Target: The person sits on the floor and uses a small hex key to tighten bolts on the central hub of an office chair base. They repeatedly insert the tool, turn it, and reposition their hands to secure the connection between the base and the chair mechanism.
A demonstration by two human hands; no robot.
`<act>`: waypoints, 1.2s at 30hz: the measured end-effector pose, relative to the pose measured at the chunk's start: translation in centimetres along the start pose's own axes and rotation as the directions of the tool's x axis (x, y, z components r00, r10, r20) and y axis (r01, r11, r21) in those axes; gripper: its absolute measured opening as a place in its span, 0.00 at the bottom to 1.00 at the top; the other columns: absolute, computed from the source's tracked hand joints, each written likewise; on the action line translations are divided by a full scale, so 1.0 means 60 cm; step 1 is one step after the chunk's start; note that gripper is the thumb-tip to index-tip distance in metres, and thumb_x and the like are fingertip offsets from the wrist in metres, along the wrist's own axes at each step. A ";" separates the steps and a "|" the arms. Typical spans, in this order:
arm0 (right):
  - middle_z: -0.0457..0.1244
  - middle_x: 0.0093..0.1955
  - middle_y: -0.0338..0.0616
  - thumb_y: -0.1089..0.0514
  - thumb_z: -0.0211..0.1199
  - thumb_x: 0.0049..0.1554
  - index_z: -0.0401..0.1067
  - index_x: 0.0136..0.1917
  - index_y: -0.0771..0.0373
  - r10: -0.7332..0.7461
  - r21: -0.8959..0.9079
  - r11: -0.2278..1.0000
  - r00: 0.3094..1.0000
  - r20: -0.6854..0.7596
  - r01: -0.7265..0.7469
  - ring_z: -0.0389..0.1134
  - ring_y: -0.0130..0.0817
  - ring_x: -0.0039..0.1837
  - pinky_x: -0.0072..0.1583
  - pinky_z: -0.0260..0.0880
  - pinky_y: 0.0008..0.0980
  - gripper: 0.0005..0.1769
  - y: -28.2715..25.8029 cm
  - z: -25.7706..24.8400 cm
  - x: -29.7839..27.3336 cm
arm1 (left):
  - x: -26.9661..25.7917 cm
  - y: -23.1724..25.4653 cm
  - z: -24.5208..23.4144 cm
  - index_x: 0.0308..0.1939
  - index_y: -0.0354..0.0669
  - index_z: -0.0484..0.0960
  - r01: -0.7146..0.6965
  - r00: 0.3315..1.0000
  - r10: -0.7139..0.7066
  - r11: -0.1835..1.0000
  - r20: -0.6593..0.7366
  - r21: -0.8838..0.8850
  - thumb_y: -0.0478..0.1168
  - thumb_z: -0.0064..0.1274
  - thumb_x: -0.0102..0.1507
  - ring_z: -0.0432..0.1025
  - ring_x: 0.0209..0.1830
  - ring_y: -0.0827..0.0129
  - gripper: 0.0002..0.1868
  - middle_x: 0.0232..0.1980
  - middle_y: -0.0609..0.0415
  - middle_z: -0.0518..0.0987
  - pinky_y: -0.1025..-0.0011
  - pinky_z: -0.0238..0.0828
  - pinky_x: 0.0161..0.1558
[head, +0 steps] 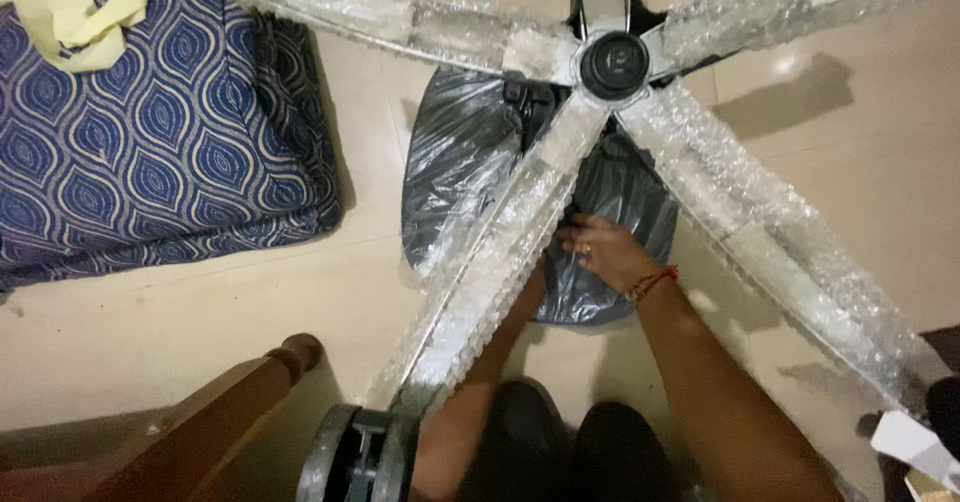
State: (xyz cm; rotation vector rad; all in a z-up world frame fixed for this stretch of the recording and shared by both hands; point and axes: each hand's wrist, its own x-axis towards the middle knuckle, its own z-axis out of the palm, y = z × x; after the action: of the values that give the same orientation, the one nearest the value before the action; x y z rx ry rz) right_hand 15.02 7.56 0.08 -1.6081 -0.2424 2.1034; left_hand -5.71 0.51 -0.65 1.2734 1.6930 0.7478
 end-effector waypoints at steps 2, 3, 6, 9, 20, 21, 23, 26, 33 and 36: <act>0.70 0.54 0.39 0.57 0.58 0.61 0.63 0.67 0.62 -0.128 -0.304 0.943 0.991 0.049 0.136 0.70 0.29 0.51 0.53 0.69 0.28 0.22 -0.013 0.007 -0.010 | -0.018 0.012 0.011 0.72 0.31 0.62 -0.102 0.995 0.101 0.989 0.016 0.111 0.44 0.57 0.61 0.61 0.71 0.36 0.39 0.70 0.29 0.67 0.49 0.57 0.72; 0.69 0.55 0.40 0.55 0.59 0.62 0.62 0.69 0.65 -0.182 -0.443 0.873 0.979 0.088 0.202 0.70 0.30 0.51 0.54 0.70 0.27 0.24 -0.018 0.010 -0.013 | -0.024 0.015 0.017 0.72 0.31 0.62 -0.158 0.987 0.158 0.974 0.016 0.160 0.44 0.58 0.61 0.62 0.71 0.36 0.39 0.70 0.28 0.67 0.49 0.57 0.72; 0.71 0.52 0.46 0.57 0.56 0.62 0.70 0.60 0.72 -0.557 -0.587 0.527 0.771 0.308 0.615 0.74 0.32 0.55 0.52 0.75 0.32 0.18 -0.027 0.010 -0.025 | -0.033 0.021 0.038 0.72 0.30 0.62 -0.251 0.966 0.214 0.916 0.148 0.313 0.43 0.58 0.60 0.62 0.71 0.36 0.39 0.69 0.28 0.68 0.49 0.58 0.71; 0.69 0.42 0.53 0.54 0.64 0.58 0.81 0.42 0.63 -0.651 -0.812 -0.417 0.489 0.580 0.408 0.72 0.48 0.47 0.49 0.73 0.41 0.11 -0.047 0.000 -0.044 | -0.015 0.028 0.046 0.77 0.32 0.58 -0.264 0.933 0.189 0.937 0.305 0.228 0.41 0.54 0.60 0.59 0.74 0.36 0.43 0.75 0.28 0.62 0.52 0.57 0.74; 0.71 0.41 0.50 0.64 0.55 0.63 0.72 0.51 0.66 -0.230 -0.092 0.973 0.900 -0.371 0.211 0.73 0.38 0.39 0.38 0.71 0.34 0.06 0.036 -0.022 0.059 | -0.008 0.016 0.052 0.78 0.34 0.54 -0.277 0.875 0.168 0.943 0.453 0.185 0.37 0.54 0.60 0.51 0.79 0.38 0.43 0.81 0.31 0.51 0.54 0.50 0.75; 0.71 0.41 0.48 0.64 0.53 0.63 0.72 0.54 0.65 -0.117 0.036 0.989 0.897 -0.427 0.146 0.73 0.35 0.38 0.38 0.70 0.32 0.09 0.050 -0.029 0.050 | -0.010 0.011 0.057 0.78 0.34 0.54 -0.269 0.881 0.170 0.948 0.442 0.170 0.37 0.54 0.61 0.51 0.78 0.39 0.43 0.80 0.31 0.52 0.54 0.50 0.75; 0.68 0.41 0.47 0.60 0.51 0.66 0.71 0.57 0.66 -0.314 -0.280 0.941 0.801 -0.510 0.191 0.70 0.31 0.37 0.38 0.71 0.31 0.11 0.068 -0.035 0.032 | 0.014 0.000 0.068 0.78 0.35 0.56 -0.258 0.900 0.185 0.956 0.395 0.140 0.37 0.53 0.61 0.53 0.77 0.39 0.42 0.79 0.31 0.55 0.54 0.51 0.75; 0.64 0.38 0.45 0.55 0.52 0.70 0.69 0.57 0.68 -0.427 -0.398 0.885 0.767 -0.479 0.243 0.65 0.30 0.35 0.38 0.68 0.31 0.13 0.110 -0.036 0.006 | -0.012 -0.017 0.070 0.78 0.35 0.57 -0.198 0.918 0.145 0.974 0.369 0.109 0.36 0.51 0.62 0.55 0.76 0.39 0.40 0.77 0.31 0.59 0.54 0.52 0.74; 0.69 0.43 0.43 0.59 0.55 0.64 0.71 0.62 0.66 -0.501 -0.465 0.819 0.813 -0.296 0.335 0.66 0.27 0.38 0.39 0.66 0.29 0.15 0.140 -0.056 -0.007 | -0.009 0.035 0.055 0.75 0.40 0.65 -0.012 0.965 -0.005 0.998 0.263 0.065 0.38 0.46 0.66 0.65 0.69 0.40 0.32 0.69 0.31 0.70 0.55 0.62 0.69; 0.70 0.45 0.45 0.62 0.54 0.63 0.73 0.61 0.68 -0.624 -0.617 0.673 0.761 -0.177 0.408 0.68 0.29 0.41 0.44 0.70 0.29 0.15 0.166 -0.071 -0.033 | 0.004 0.066 0.074 0.67 0.39 0.71 0.063 0.992 -0.070 0.996 0.109 0.063 0.40 0.50 0.65 0.71 0.60 0.39 0.26 0.61 0.33 0.77 0.53 0.67 0.61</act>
State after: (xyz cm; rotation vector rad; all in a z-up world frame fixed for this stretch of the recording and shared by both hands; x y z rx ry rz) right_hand 16.78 -2.67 -3.63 -1.9085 -1.1251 1.2870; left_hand -0.01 1.76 0.67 1.2694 1.6697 0.5798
